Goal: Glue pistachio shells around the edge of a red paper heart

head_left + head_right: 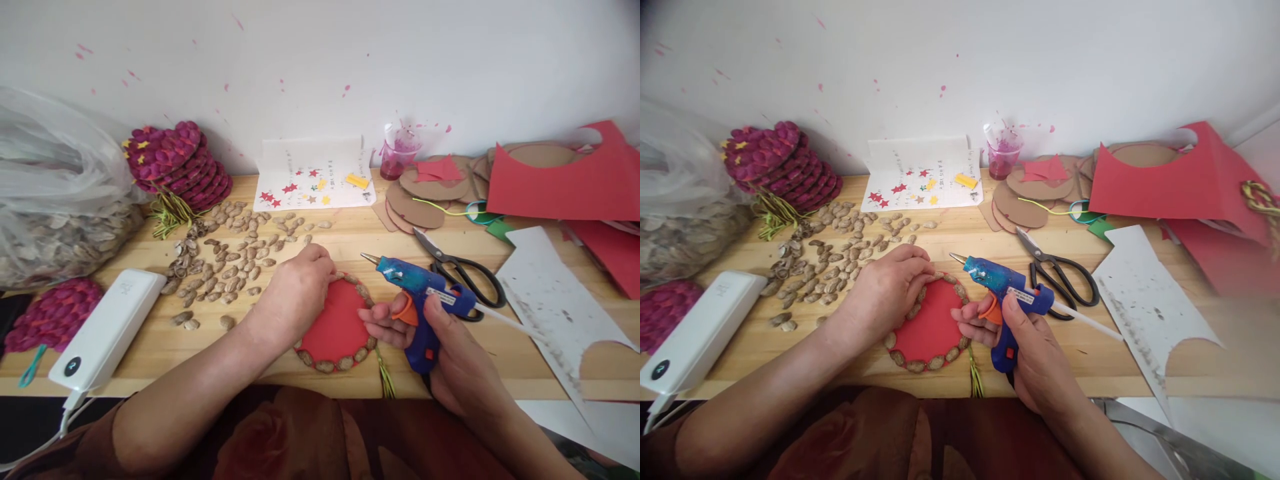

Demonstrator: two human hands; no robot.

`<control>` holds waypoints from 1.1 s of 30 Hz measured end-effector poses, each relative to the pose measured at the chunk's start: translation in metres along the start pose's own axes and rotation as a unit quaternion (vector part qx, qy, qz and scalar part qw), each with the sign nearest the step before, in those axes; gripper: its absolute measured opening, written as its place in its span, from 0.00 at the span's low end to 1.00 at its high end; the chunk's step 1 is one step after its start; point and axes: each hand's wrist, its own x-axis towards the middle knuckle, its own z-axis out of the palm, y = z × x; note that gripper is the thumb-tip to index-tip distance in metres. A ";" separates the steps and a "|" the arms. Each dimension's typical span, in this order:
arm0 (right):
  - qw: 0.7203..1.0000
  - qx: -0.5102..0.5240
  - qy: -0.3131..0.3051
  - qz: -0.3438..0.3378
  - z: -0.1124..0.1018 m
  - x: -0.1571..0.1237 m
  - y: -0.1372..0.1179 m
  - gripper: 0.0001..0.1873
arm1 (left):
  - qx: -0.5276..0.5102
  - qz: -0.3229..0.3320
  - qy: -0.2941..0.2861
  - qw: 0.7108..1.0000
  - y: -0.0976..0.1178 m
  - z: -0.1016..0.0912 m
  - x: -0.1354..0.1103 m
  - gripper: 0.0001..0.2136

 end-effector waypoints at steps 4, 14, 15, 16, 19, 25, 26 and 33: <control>1.000 -0.004 -0.005 -0.004 -0.002 0.000 0.002 0.21 | -0.049 -0.013 0.033 0.998 -0.006 -0.008 -0.001 0.09; 1.000 -0.006 -0.008 -0.004 -0.004 0.002 0.002 0.22 | -0.006 0.051 0.042 0.998 -0.008 0.012 -0.034 0.26; 1.000 -0.008 -0.008 -0.006 -0.004 0.002 0.002 0.22 | 0.012 0.055 0.043 0.997 -0.007 0.015 -0.035 0.26; 1.000 -0.010 -0.009 -0.008 -0.003 0.002 0.002 0.22 | 0.028 0.058 0.042 0.997 -0.007 0.018 -0.037 0.25; 1.000 -0.013 -0.007 -0.014 -0.002 0.002 0.002 0.22 | 0.063 0.061 0.031 0.996 -0.006 0.021 -0.037 0.23; 1.000 -0.019 -0.003 -0.018 0.000 0.001 0.001 0.22 | 0.083 0.045 -0.008 0.996 -0.001 0.014 -0.032 0.21; 1.000 -0.019 -0.004 -0.018 0.000 0.001 0.001 0.22 | 0.085 0.043 -0.012 0.995 -0.001 0.013 -0.031 0.21; 0.999 -0.015 -0.013 -0.032 0.002 0.001 0.002 0.21 | 0.106 0.054 -0.023 0.993 0.002 0.010 -0.026 0.18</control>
